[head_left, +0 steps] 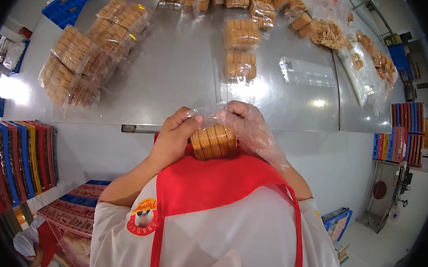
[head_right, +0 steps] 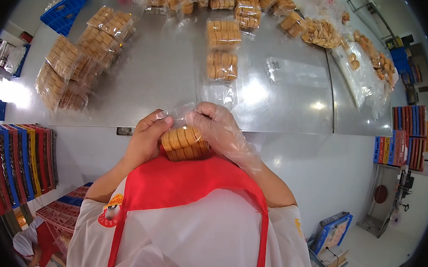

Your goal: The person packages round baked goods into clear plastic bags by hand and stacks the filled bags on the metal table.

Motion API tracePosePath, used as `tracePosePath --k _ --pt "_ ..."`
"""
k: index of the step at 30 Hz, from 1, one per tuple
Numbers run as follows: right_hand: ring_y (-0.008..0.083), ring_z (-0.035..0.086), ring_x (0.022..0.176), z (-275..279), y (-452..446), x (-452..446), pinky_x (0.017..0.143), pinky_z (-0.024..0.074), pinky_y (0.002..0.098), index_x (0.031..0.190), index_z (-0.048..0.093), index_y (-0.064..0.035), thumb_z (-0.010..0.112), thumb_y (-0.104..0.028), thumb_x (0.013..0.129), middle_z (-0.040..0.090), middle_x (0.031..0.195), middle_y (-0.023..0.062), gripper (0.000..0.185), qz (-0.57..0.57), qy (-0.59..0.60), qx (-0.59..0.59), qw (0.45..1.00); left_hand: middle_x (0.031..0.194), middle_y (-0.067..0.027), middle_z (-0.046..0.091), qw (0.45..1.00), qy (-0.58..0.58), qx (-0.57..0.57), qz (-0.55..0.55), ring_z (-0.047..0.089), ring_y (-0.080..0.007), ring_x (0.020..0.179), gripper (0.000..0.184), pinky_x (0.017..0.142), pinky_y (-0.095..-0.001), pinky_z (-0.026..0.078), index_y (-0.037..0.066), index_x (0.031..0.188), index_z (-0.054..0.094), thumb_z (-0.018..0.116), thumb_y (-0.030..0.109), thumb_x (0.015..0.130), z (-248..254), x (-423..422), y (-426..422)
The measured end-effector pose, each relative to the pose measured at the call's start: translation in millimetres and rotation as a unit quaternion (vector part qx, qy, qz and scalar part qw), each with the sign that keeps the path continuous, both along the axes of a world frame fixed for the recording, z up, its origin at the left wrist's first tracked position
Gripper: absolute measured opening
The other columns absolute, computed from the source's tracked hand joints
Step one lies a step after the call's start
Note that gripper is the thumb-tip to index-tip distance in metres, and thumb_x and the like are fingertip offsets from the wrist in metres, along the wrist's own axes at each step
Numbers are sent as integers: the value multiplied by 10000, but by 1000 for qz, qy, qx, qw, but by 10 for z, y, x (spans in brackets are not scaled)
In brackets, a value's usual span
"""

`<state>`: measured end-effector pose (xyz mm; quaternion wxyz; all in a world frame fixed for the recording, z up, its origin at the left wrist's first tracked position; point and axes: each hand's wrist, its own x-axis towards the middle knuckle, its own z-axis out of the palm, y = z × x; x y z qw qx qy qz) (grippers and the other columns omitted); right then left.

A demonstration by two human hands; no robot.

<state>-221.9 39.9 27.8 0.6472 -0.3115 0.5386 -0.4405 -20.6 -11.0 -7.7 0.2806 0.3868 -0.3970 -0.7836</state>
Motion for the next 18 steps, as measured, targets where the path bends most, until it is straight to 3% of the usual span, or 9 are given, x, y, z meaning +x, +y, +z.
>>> tracePosePath --k 4,7,10,13,18 --pt "92 545 773 20 -73 55 699 475 241 916 621 -8 608 -118 953 612 865 31 116 -11 18 31 999 831 28 547 999 23 -12 26 470 -44 753 92 683 -224 401 64 887 546 608 90 949 -90 10 -16" --pt "119 590 792 50 -69 72 728 508 264 950 630 -1 591 -80 930 639 884 68 90 -42 -122 36 991 803 23 538 996 75 5 55 502 -70 681 102 619 -229 413 69 869 543 604 3 917 -38 11 -32" --pt "158 606 769 135 -78 111 727 518 289 970 642 20 594 -71 912 656 880 88 118 -58 -112 78 989 830 7 572 995 81 40 41 503 -55 734 97 643 -226 405 66 835 566 583 36 926 -30 49 -49" --pt "161 606 756 93 -98 21 717 513 285 941 659 15 572 -78 897 656 875 78 135 9 6 105 994 894 -19 612 991 50 123 -21 600 -102 766 93 709 -235 494 14 982 637 559 5 932 -121 135 -100" --pt "165 599 854 225 -61 -19 791 502 304 951 666 8 591 -181 898 637 921 82 210 38 14 131 991 972 -64 651 994 -8 55 -96 635 -157 911 209 831 -293 512 -9 1051 670 520 129 1001 28 168 -102"
